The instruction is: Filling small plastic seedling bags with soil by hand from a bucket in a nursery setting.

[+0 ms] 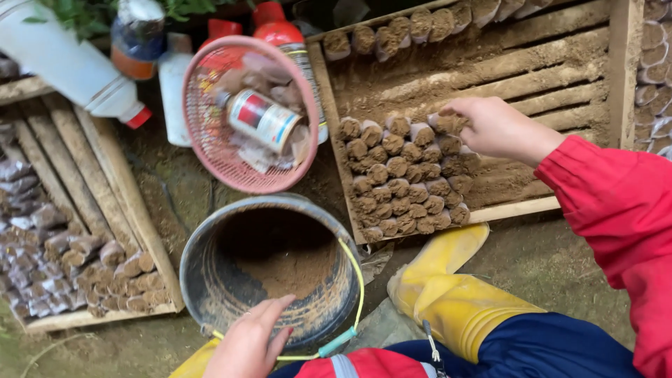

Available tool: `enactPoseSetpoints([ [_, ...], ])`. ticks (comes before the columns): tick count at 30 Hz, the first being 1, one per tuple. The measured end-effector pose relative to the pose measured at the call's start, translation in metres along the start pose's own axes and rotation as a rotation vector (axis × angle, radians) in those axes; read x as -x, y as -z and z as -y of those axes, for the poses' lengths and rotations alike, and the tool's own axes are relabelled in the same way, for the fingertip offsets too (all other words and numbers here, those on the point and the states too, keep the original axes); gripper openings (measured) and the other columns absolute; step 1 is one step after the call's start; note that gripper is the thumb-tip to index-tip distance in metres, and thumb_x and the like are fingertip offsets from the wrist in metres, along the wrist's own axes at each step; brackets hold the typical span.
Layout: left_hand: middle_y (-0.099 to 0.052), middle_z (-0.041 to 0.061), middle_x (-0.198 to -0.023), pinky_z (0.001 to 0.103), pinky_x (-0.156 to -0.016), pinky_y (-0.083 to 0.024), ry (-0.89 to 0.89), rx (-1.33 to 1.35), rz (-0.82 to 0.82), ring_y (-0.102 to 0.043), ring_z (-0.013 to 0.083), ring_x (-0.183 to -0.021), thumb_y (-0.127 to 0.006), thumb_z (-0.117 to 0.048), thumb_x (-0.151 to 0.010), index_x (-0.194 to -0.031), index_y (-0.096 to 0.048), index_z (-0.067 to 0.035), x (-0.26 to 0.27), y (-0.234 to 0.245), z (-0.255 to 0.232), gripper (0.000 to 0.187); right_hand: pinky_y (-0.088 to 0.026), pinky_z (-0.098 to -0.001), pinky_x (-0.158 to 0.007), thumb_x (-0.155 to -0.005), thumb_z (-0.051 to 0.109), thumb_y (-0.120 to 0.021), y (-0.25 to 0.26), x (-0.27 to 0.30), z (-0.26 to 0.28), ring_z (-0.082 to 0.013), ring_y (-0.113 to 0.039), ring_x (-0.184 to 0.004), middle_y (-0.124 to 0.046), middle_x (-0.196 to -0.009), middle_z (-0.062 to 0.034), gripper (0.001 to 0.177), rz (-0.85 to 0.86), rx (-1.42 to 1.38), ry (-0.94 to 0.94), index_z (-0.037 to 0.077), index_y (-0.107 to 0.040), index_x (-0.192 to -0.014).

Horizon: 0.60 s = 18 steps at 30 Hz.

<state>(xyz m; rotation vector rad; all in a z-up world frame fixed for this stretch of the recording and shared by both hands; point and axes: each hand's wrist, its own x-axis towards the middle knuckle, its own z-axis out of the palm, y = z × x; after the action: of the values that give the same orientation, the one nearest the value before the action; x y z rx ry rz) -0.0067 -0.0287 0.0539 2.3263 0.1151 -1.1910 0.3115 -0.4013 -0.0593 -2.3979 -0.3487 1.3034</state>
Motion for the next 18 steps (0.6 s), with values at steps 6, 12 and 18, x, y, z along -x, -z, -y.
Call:
enactPoseSetpoints([
  [6, -0.072, 0.002, -0.128, 0.039, -0.098, -0.056, 0.084, -0.034, -0.134, -0.071, 0.0250, -0.114, -0.073, -0.023, -0.085, -0.136, -0.060, -0.017, 0.041, 0.000, -0.004, 0.052, -0.060, -0.0334, -0.074, -0.086, -0.025, -0.050, -0.025, -0.031, -0.012, -0.0301, -0.066, -0.088, -0.052, -0.143, -0.0228, 0.073, -0.030, -0.194, -0.157, 0.002, -0.040, -0.153],
  [12, -0.065, -0.002, -0.139, 0.036, -0.105, -0.056, 0.148, -0.094, -0.043, -0.071, 0.0198, -0.119, -0.074, -0.022, -0.085, -0.143, -0.052, -0.022, 0.042, -0.048, 0.056, 0.062, -0.055, -0.0332, -0.090, -0.081, -0.020, -0.047, -0.066, -0.045, -0.035, -0.0268, -0.067, -0.103, -0.071, -0.115, -0.0119, 0.054, -0.134, -0.202, -0.079, 0.002, -0.066, -0.126],
  [18, -0.066, 0.000, -0.139, 0.036, -0.106, -0.055, 0.092, -0.092, -0.032, -0.068, 0.0204, -0.124, -0.075, -0.025, -0.085, -0.143, -0.053, -0.020, 0.024, -0.045, 0.047, 0.062, -0.053, -0.0380, -0.101, -0.077, -0.016, -0.054, -0.066, -0.049, -0.045, -0.0324, -0.063, -0.113, -0.066, -0.128, -0.0169, 0.058, -0.161, -0.064, 0.076, 0.003, -0.063, -0.131],
])
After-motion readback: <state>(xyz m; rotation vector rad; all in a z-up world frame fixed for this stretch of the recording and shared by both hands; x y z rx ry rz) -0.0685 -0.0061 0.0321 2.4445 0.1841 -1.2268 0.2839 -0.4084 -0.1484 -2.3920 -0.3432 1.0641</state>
